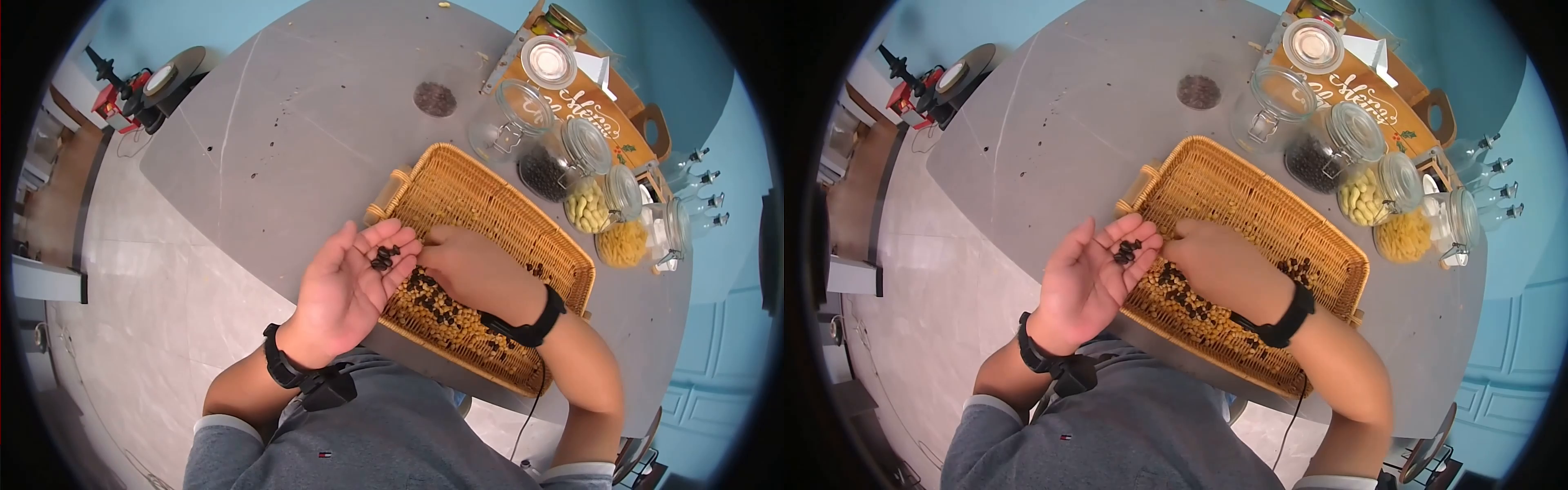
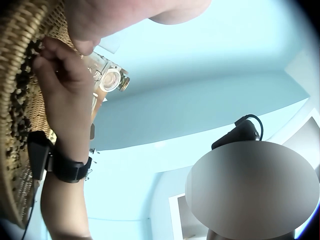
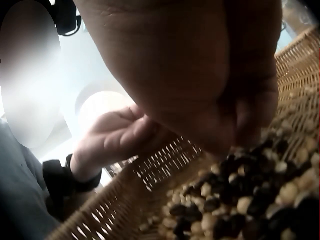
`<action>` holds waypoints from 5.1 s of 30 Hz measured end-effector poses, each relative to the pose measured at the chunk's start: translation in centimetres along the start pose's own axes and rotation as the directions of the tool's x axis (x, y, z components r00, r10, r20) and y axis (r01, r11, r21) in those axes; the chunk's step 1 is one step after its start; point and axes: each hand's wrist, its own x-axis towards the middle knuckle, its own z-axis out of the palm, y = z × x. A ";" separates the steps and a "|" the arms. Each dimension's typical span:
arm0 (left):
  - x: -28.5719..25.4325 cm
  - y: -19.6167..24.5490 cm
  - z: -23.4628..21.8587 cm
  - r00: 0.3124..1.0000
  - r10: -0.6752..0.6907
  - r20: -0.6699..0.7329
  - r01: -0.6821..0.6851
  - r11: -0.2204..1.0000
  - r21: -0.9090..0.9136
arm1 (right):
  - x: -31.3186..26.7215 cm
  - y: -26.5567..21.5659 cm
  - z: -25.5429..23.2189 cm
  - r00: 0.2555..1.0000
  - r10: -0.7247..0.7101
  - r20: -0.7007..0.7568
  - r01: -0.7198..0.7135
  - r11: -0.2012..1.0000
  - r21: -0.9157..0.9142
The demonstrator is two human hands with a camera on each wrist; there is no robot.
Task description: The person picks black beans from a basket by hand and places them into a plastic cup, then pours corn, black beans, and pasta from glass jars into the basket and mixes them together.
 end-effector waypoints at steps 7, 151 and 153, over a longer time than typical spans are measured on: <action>0.6 -0.7 -0.4 1.000 0.005 0.009 -0.006 0.999 0.035 | -0.6 0.4 0.0 1.000 0.005 0.009 -0.004 0.996 -0.084; 0.6 -0.5 -0.3 0.999 0.011 0.034 -0.013 0.999 0.048 | 0.7 4.0 0.1 0.988 -0.022 -0.154 0.007 0.995 -0.098; 0.6 -0.6 -0.4 0.999 0.012 0.037 -0.014 0.998 0.054 | 0.5 3.8 -0.1 0.988 -0.012 -0.151 -0.005 0.993 -0.115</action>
